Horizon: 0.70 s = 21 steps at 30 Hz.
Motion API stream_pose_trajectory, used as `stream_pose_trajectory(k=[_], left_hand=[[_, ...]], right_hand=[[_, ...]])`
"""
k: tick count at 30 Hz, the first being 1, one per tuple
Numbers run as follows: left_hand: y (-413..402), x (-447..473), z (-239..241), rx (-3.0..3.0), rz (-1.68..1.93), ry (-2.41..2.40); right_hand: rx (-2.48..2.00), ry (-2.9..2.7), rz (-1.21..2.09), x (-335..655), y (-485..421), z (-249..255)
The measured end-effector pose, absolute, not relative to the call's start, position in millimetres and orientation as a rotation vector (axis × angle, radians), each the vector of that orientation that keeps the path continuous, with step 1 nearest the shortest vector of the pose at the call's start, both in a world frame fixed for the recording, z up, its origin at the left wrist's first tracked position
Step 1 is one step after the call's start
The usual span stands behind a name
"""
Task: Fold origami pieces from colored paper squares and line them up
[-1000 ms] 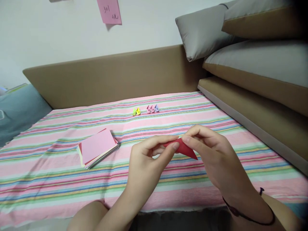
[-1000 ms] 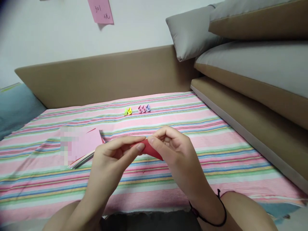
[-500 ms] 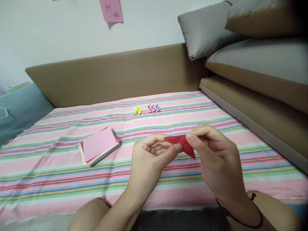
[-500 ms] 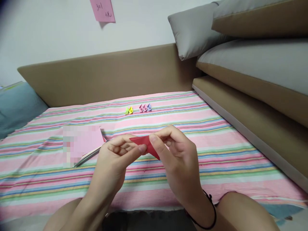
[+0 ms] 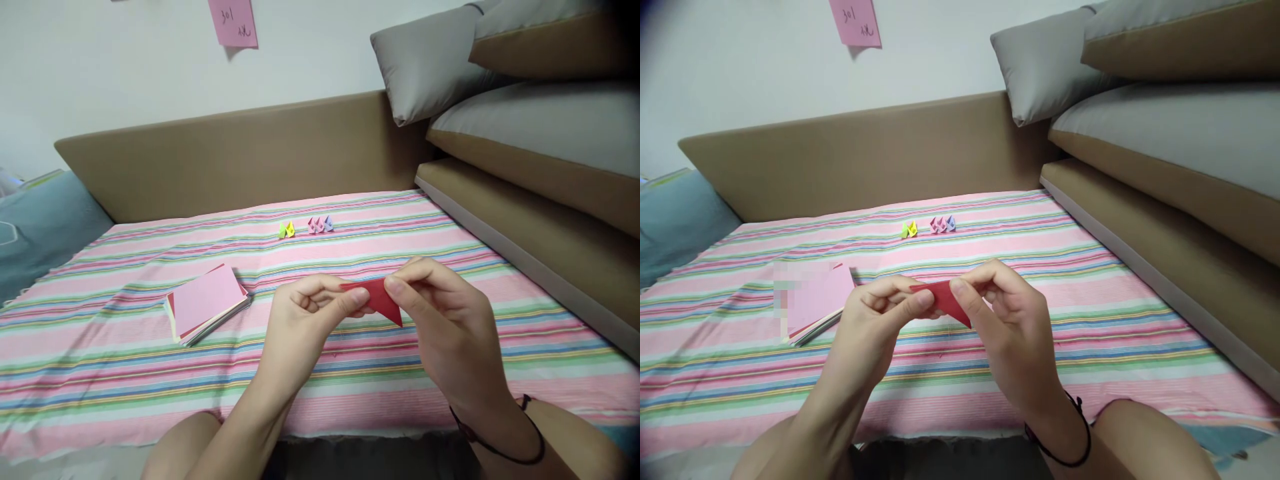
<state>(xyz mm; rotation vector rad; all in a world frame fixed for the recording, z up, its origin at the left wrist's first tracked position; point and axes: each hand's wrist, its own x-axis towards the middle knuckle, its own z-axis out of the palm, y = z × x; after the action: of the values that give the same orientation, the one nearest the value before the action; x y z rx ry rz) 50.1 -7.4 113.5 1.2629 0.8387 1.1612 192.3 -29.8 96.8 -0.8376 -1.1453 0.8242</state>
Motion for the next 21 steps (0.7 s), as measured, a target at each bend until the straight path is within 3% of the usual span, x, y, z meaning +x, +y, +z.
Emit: stream_pose_trajectory(k=[21], left_hand=[[2,43,115,1.405,0.99,0.761]], right_hand=[[-0.974,-1.242,1.003,213,-18,97]])
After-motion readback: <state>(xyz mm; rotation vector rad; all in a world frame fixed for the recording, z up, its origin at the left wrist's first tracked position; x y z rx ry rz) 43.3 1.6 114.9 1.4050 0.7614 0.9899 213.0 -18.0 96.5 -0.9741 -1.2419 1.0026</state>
